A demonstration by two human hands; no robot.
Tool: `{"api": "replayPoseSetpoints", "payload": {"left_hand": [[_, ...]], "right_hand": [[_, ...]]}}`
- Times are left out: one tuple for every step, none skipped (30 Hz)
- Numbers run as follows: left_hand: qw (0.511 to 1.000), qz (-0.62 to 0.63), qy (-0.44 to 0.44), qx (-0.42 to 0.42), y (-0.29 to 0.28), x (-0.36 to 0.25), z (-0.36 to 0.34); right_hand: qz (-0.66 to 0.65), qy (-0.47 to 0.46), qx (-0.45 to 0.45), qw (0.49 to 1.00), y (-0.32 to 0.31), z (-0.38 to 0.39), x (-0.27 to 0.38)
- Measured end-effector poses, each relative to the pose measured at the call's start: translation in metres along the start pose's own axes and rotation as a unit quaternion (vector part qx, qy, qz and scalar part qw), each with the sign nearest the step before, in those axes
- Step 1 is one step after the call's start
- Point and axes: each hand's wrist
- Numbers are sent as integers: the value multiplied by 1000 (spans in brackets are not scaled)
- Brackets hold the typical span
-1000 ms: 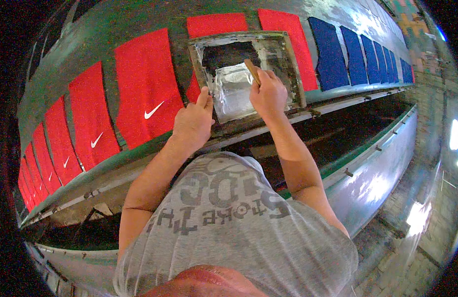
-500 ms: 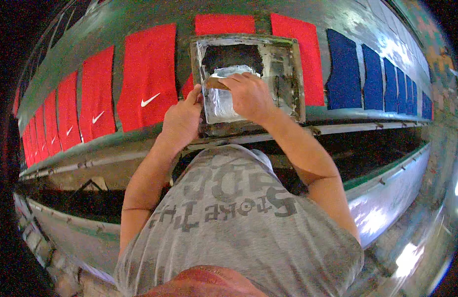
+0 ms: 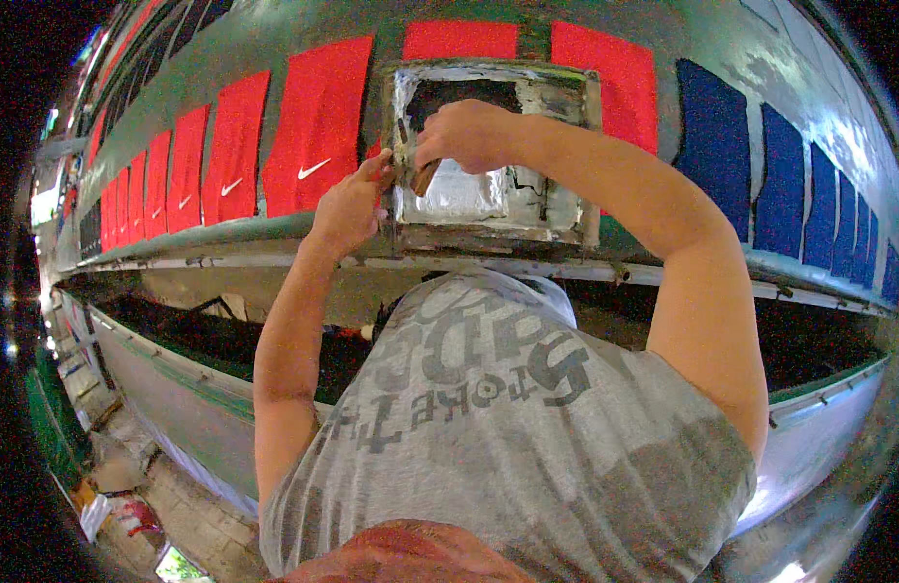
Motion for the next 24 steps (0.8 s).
{"api": "replayPoseSetpoints", "payload": {"left_hand": [[1000,-2,-2,3,0,-1,-1],[1000,-3,1,7,1,0,-2],[1000,-5,2,14,2,0,-1],[1000,-7,3,21,3,2,-2],[1000,-8,12,16,5,4,-2],[1000,-9,20,12,7,7,-2],[999,-11,33,-1,8,10,-3],[999,-8,41,-3,10,12,-4],[998,-7,55,-12,11,13,-5],[998,-10,64,-12,10,15,-7],[997,-9,79,-21,9,17,-8],[996,-12,88,-20,7,17,-6],[995,-13,97,-20,5,16,-6],[995,-20,101,-17,3,16,-6],[994,-26,103,-14,0,15,-6],[994,-28,108,-19,-1,14,-6],[993,-30,113,-16,-2,13,-6],[992,-30,121,-23,-3,13,-6],[991,-31,130,-30,-4,14,-6],[991,-31,132,-20,-4,15,-7],[990,-32,135,-12,-4,17,-8],[990,-34,138,-6,-4,19,-11],[989,-38,141,-7,-3,21,-12],[989,-43,144,-11,-2,21,-15]], "right_hand": [[-5,-14,1,1000,-1,1,-2],[-7,-29,-1,1000,-1,1,-5],[-9,-44,-2,999,-3,4,-7],[9,-37,7,999,-5,8,-10],[27,-29,17,999,-8,14,-12],[45,-28,20,998,-11,20,-13],[46,2,19,999,-14,27,-12],[45,27,9,999,-15,38,-7],[45,60,10,997,-16,49,0],[57,99,8,993,-13,59,12],[23,132,-43,990,-6,67,28],[-4,183,-69,981,3,74,49],[-24,212,-119,970,13,79,69],[1,247,-136,959,25,78,90],[30,259,-176,949,37,74,111],[53,275,-205,938,43,71,122],[54,278,-205,937,44,70,126],[50,286,-195,937,44,69,131],[42,297,-183,936,41,66,133],[10,309,-170,936,35,63,126],[-24,325,-155,933,25,60,112],[-55,344,-139,927,16,56,100],[-49,359,-150,920,11,51,93],[-41,378,-162,910,9,42,86]]}}
Point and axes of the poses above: each hand's wrist, its own z-axis away from the middle knuckle, its own y-axis out of the palm, x = y × z
